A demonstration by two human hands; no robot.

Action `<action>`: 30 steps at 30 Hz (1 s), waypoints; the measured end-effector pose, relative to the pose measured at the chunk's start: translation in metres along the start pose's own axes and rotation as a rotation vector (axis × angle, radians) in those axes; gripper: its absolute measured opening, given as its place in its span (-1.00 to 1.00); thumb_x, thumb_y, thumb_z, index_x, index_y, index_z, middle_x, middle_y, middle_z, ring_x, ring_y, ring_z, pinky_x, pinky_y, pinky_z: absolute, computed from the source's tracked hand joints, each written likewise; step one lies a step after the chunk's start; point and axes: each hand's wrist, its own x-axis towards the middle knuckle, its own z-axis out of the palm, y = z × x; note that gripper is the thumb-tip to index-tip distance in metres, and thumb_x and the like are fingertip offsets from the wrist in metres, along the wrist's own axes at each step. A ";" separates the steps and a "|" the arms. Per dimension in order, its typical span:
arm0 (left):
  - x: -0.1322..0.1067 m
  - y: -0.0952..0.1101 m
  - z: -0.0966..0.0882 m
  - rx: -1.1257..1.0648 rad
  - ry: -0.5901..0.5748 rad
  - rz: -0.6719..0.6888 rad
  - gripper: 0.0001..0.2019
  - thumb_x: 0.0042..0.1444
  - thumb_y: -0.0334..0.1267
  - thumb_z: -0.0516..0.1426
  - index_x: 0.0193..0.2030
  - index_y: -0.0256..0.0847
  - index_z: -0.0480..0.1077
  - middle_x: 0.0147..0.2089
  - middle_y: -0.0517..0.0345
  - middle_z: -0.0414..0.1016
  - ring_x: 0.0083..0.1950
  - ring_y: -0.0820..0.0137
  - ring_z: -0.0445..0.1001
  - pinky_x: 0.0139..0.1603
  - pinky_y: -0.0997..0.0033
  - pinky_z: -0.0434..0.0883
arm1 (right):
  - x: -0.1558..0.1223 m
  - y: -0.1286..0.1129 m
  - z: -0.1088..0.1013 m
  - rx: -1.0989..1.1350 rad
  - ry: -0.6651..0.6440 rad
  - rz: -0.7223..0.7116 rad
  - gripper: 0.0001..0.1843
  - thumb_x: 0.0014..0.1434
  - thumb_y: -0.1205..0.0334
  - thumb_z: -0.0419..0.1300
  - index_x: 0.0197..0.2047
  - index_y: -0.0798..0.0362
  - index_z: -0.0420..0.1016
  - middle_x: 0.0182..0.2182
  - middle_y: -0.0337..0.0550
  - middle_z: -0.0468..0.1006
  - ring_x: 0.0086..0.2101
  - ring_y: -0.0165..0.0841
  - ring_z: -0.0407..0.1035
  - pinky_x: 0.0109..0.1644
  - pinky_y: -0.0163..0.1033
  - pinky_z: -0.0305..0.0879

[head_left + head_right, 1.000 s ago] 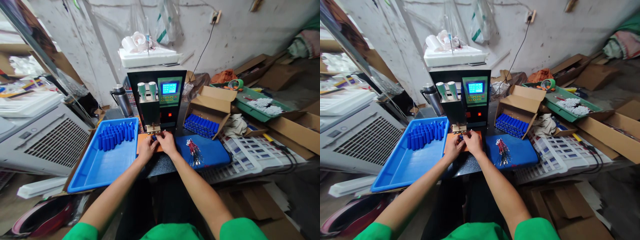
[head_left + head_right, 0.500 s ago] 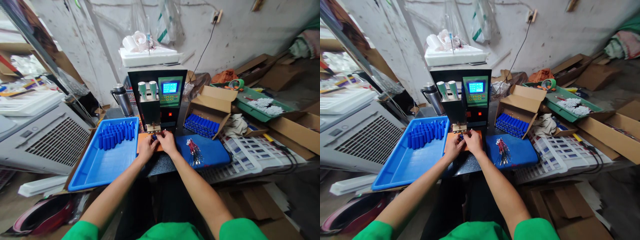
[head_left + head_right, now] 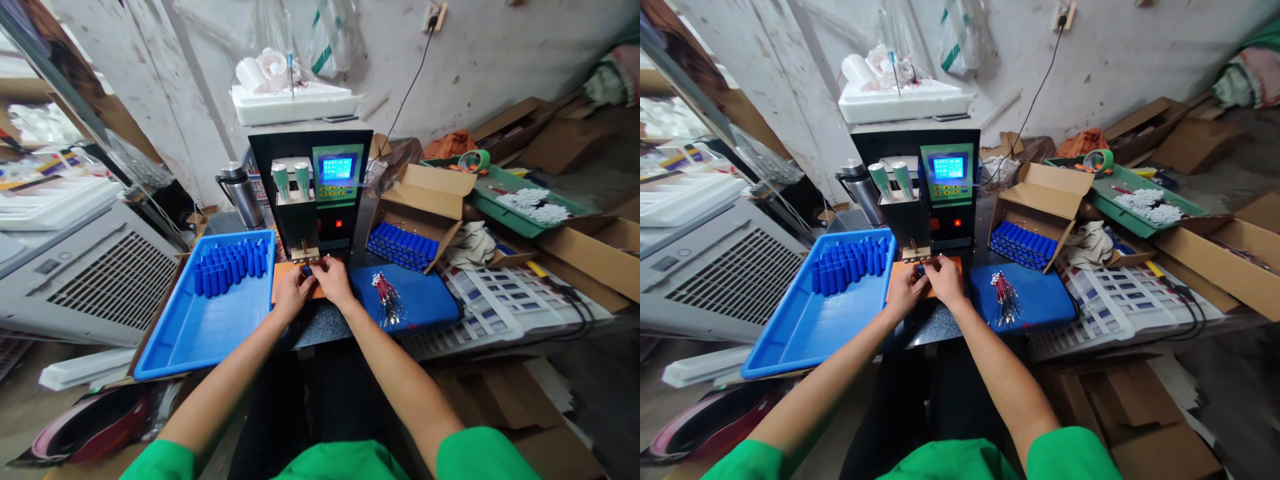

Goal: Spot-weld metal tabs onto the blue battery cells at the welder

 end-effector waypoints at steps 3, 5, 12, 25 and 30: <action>0.000 0.000 0.001 -0.003 0.000 0.003 -0.79 0.14 -0.13 0.12 -0.21 -0.22 0.45 -0.38 0.15 0.46 -0.34 0.38 0.39 -0.29 0.42 0.28 | 0.001 0.000 -0.001 0.028 -0.014 -0.004 -0.82 0.08 0.12 0.18 -0.40 0.05 0.47 -0.42 -0.15 0.58 -0.37 -0.28 0.44 -0.28 -0.26 0.28; 0.000 0.001 0.001 -0.015 -0.006 0.026 -0.78 0.15 -0.14 0.11 -0.19 -0.23 0.45 -0.34 0.13 0.49 -0.31 0.37 0.41 -0.27 0.42 0.30 | 0.001 0.002 -0.003 0.070 -0.040 -0.008 -0.81 0.07 0.11 0.19 -0.40 0.06 0.47 -0.42 -0.15 0.58 -0.37 -0.28 0.44 -0.28 -0.26 0.29; -0.001 0.003 -0.004 -0.032 -0.026 0.049 -0.81 0.14 -0.16 0.11 -0.27 -0.25 0.42 -0.39 0.16 0.45 -0.36 0.39 0.38 -0.33 0.42 0.28 | -0.004 0.015 -0.015 0.187 -0.094 -0.032 -0.79 0.03 0.09 0.21 -0.34 0.06 0.45 -0.37 -0.15 0.55 -0.36 -0.32 0.42 -0.25 -0.25 0.33; 0.000 0.004 -0.013 -0.243 -0.152 -0.003 -0.70 0.08 -0.20 0.13 -0.06 -0.27 0.40 -0.33 0.14 0.52 -0.35 0.40 0.45 -0.32 0.42 0.37 | -0.005 0.018 -0.025 0.142 -0.133 -0.020 -0.70 0.01 0.02 0.20 -0.57 0.04 0.36 -0.65 -0.29 0.33 -0.51 -0.39 0.23 -0.42 -0.30 0.12; -0.012 0.003 -0.032 -0.181 -0.058 -0.016 -0.65 0.05 -0.21 0.13 -0.02 -0.28 0.41 -0.15 0.03 0.54 -0.22 0.36 0.49 -0.21 0.36 0.42 | -0.004 0.021 -0.025 0.184 -0.127 0.018 -0.70 0.01 0.01 0.20 -0.58 0.04 0.35 -0.70 -0.32 0.26 -0.59 -0.43 0.14 -0.49 -0.31 0.04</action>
